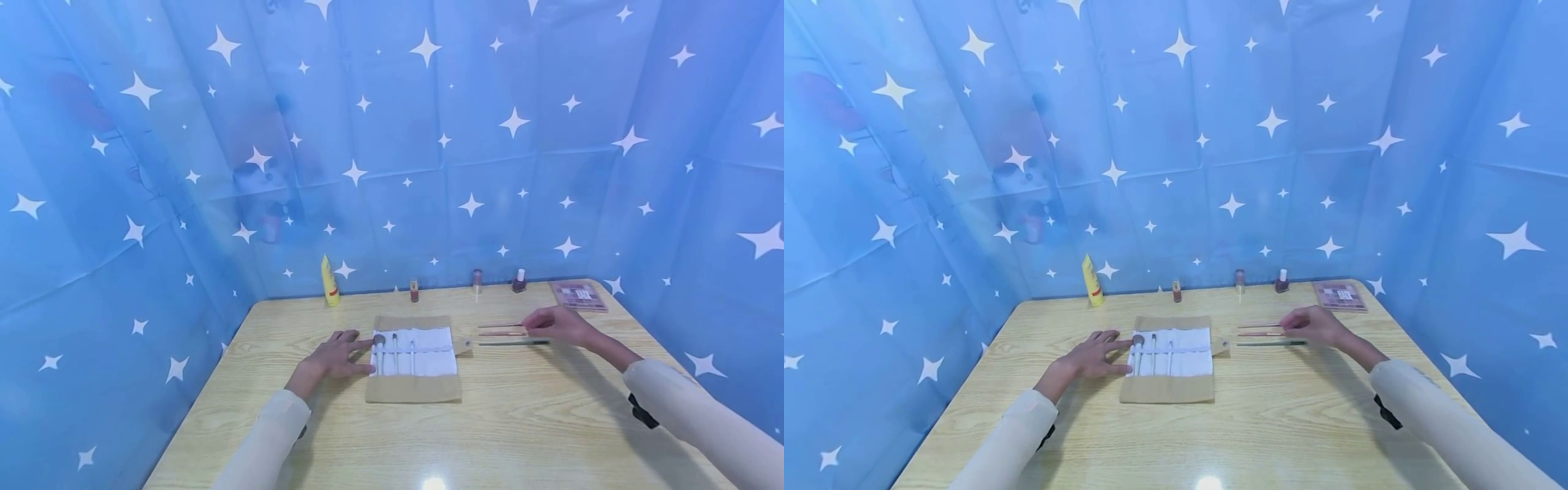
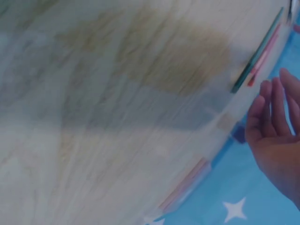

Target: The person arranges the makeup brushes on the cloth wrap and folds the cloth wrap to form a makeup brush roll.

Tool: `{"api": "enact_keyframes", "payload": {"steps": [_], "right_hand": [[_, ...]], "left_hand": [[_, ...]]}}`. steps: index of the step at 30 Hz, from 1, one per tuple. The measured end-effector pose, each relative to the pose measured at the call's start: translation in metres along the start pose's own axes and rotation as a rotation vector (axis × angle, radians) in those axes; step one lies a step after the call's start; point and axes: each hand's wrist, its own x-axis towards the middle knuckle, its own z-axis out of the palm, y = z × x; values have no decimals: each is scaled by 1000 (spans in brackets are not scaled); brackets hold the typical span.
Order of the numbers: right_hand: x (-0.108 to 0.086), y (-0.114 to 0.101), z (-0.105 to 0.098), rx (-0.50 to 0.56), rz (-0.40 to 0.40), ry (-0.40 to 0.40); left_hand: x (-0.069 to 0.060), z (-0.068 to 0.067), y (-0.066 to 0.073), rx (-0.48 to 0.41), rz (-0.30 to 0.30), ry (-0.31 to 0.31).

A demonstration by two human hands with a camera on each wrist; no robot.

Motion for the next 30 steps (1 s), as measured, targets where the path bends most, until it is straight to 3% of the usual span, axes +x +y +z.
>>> {"api": "enact_keyframes", "payload": {"steps": [10,14,26,30], "right_hand": [[-13,24,1,-50,62,-47],[-15,24,2,-76,57,-71],[-18,20,2,-161,-38,-76],[-19,16,-4,-121,-171,-100]], "left_hand": [[0,2,-2,7,-8,-5],[1,2,-2,10,-9,-10],[1,2,-2,2,-16,-17],[-1,1,-1,-7,-11,-10]]}}
